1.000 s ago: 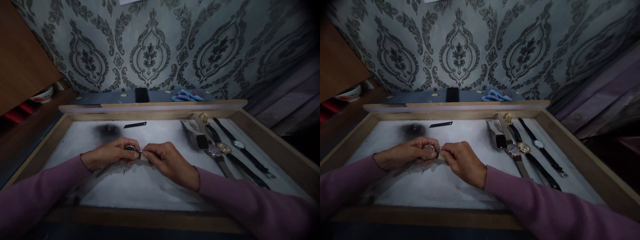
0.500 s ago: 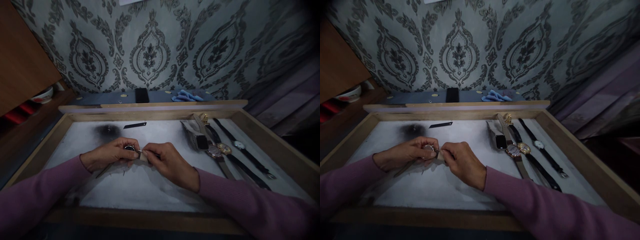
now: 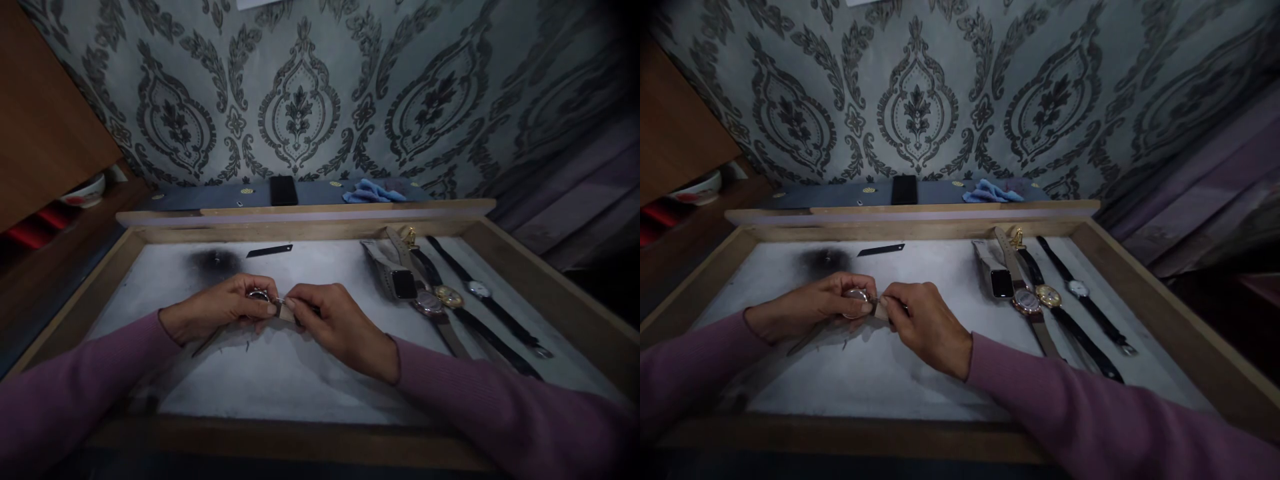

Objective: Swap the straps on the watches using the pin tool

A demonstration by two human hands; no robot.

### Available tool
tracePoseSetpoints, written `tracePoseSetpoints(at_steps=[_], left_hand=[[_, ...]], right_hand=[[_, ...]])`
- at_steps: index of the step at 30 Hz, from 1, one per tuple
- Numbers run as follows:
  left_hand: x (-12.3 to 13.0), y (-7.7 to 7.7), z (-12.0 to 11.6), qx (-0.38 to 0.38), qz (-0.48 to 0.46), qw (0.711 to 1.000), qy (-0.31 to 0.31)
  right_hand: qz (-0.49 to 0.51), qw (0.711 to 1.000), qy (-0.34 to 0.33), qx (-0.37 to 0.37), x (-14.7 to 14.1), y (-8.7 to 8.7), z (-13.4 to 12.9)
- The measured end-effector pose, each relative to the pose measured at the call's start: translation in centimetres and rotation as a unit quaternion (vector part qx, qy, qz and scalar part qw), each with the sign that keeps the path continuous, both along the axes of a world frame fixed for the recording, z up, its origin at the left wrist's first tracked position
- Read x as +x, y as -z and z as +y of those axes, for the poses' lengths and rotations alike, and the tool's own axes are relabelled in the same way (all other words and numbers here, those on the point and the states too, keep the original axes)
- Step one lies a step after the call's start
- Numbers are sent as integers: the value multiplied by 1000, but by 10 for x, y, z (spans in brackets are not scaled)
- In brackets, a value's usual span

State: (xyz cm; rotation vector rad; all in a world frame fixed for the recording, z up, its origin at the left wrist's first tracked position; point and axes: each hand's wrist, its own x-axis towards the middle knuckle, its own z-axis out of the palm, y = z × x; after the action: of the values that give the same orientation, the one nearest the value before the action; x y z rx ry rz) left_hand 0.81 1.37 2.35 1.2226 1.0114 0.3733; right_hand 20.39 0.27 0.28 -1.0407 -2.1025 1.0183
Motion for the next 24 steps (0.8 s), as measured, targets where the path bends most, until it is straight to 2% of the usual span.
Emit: tracePoseSetpoints(at_steps=[11,24], left_hand=[[-2,5,1,2,-7,1000,6],[-1,3,1,6,-2,1000,2]], right_hand=[[-1,1000,-19,-7,1,0,2],[1,1000,-11,-10,1,-1,1]])
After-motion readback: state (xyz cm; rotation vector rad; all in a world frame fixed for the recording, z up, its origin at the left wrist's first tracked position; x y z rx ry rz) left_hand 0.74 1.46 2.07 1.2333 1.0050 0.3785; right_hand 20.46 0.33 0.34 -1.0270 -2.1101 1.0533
